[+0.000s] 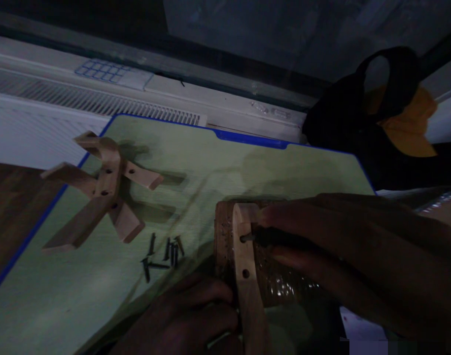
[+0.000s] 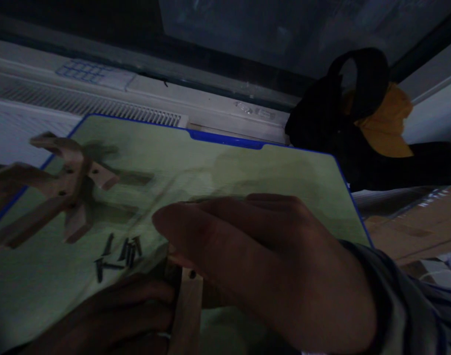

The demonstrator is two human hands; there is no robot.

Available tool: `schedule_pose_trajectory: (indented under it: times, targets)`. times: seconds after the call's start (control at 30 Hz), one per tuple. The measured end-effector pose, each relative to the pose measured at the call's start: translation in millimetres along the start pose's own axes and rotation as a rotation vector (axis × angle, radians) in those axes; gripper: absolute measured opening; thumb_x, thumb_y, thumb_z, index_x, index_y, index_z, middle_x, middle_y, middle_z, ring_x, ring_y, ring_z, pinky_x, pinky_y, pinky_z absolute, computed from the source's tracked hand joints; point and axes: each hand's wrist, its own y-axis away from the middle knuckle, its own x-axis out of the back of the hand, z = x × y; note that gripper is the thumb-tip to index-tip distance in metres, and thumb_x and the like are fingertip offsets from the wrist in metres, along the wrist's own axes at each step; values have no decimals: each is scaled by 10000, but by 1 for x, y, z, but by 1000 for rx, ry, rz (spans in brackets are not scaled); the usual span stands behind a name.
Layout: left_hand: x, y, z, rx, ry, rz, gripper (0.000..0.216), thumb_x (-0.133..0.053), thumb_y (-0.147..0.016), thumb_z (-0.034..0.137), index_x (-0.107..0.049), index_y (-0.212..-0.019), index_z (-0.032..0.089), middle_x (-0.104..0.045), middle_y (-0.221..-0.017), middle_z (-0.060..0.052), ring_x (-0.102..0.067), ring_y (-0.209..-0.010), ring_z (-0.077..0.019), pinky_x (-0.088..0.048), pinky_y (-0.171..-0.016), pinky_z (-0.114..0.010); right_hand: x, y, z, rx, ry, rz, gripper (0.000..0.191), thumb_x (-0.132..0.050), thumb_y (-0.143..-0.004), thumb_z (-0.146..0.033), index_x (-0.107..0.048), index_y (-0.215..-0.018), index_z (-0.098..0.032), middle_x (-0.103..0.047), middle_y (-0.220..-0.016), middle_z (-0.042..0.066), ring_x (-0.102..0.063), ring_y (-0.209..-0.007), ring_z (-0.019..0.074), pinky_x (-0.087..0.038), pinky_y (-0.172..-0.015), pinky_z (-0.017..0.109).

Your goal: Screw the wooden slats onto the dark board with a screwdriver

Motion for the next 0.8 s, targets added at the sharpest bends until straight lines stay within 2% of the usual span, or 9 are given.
schedule_pose_trajectory:
  times: [0.13,0.27,0.47,0.63,0.8]
  targets:
    - [-1,-4,0,12,-20,-14,73,-592,-846,241,-659,-876,240,-706,-875,50,-643,-850,-86,-510,-778,-136,3,-2,-2,16,-14,4,290,-516,-894,-285,-481,-1177,-232,-636,-1062,-26,-598,-923,82,-505,-683,123]
    - [-6,-2,0,33,-24,-26,69,-607,-828,211,-660,-867,234,-705,-845,45,-645,-828,-109,-523,-768,-169,4,-2,-3,39,-3,33,307,-541,-884,-266,-473,-1179,-214,-633,-1083,-24,-585,-966,70,-485,-728,96]
    - [-7,2,0,69,17,49,112,-543,-852,183,-647,-834,221,-691,-823,28,-645,-763,-100,-528,-702,-152,3,0,-2,26,-9,27,312,-520,-893,-247,-470,-1199,-212,-623,-1115,-20,-580,-982,71,-491,-688,97]
    - [-5,4,-3,75,4,18,108,-531,-838,175,-622,-793,212,-680,-787,24,-638,-728,-106,-527,-694,-163,2,0,0,25,-1,23,354,-544,-883,-255,-457,-1223,-215,-612,-1117,-25,-555,-998,63,-469,-743,86]
    - [-17,10,-4,148,79,80,102,-507,-843,207,-608,-849,220,-685,-833,24,-647,-746,-106,-518,-688,-167,1,0,-1,35,-13,20,366,-556,-873,-255,-461,-1224,-210,-616,-1117,-7,-571,-973,85,-489,-721,123]
